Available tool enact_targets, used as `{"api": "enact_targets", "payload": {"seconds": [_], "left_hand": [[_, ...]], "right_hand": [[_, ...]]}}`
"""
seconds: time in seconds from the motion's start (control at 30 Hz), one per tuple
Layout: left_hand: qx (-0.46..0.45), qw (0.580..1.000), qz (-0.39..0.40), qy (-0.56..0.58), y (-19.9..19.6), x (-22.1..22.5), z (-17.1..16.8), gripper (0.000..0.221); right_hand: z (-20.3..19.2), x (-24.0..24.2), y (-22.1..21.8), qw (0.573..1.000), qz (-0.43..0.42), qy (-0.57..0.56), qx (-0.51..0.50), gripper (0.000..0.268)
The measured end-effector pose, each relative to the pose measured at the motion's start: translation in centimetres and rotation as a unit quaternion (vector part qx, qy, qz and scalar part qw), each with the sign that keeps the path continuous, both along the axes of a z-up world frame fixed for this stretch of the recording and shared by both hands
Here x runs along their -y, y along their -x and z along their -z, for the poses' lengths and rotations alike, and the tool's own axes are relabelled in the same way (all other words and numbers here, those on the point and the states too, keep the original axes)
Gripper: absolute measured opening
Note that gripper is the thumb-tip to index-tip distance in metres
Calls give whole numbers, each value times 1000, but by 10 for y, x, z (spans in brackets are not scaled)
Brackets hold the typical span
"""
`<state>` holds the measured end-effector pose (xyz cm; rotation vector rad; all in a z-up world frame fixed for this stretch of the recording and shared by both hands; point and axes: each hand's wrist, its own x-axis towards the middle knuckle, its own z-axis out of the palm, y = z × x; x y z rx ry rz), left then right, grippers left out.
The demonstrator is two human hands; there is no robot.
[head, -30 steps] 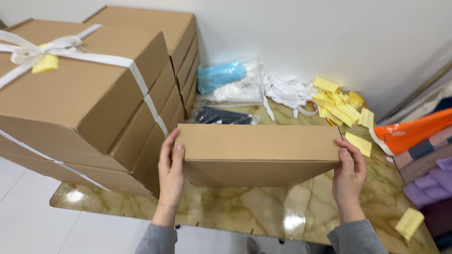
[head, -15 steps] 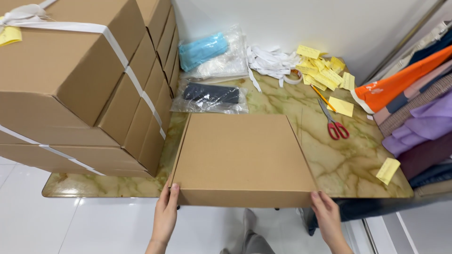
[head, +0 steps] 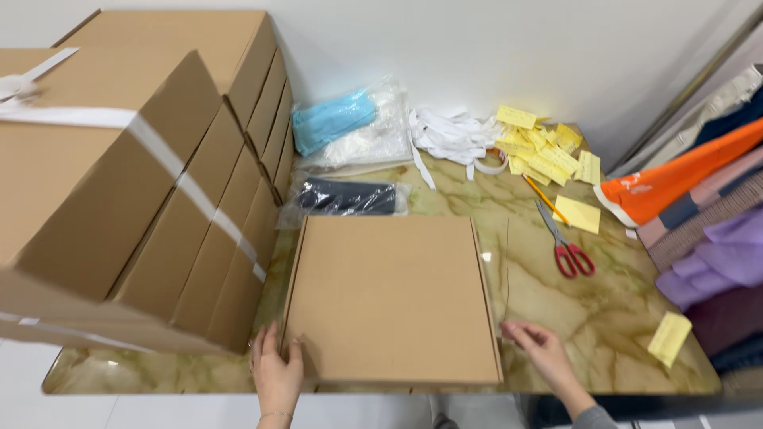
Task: The person writes on a yellow sticky note attached to a cardboard box using a pencil, then places the box on a stack. They pick up another box, wrap it with a white ribbon, and tie a bow on top.
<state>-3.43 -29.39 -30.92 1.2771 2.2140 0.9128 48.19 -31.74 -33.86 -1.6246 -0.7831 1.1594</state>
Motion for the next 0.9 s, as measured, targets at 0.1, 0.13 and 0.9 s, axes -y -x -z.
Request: {"api": "enact_targets", "payload": {"seconds": [0.1,0.13,0.9], "left_hand": [[-39,997,44,-59,-44,-43,-41,54],[-38,997,38,-61,-63,-61,-45,54],[459,877,-129,55,-236,-141,-4,31]], "right_hand": [[-35,-86,-36,997,0,-20,76,33],[-55,-121,-38,997,-5,-22,77,33],[-94,-449,25,975,19,-221,24,11]]}}
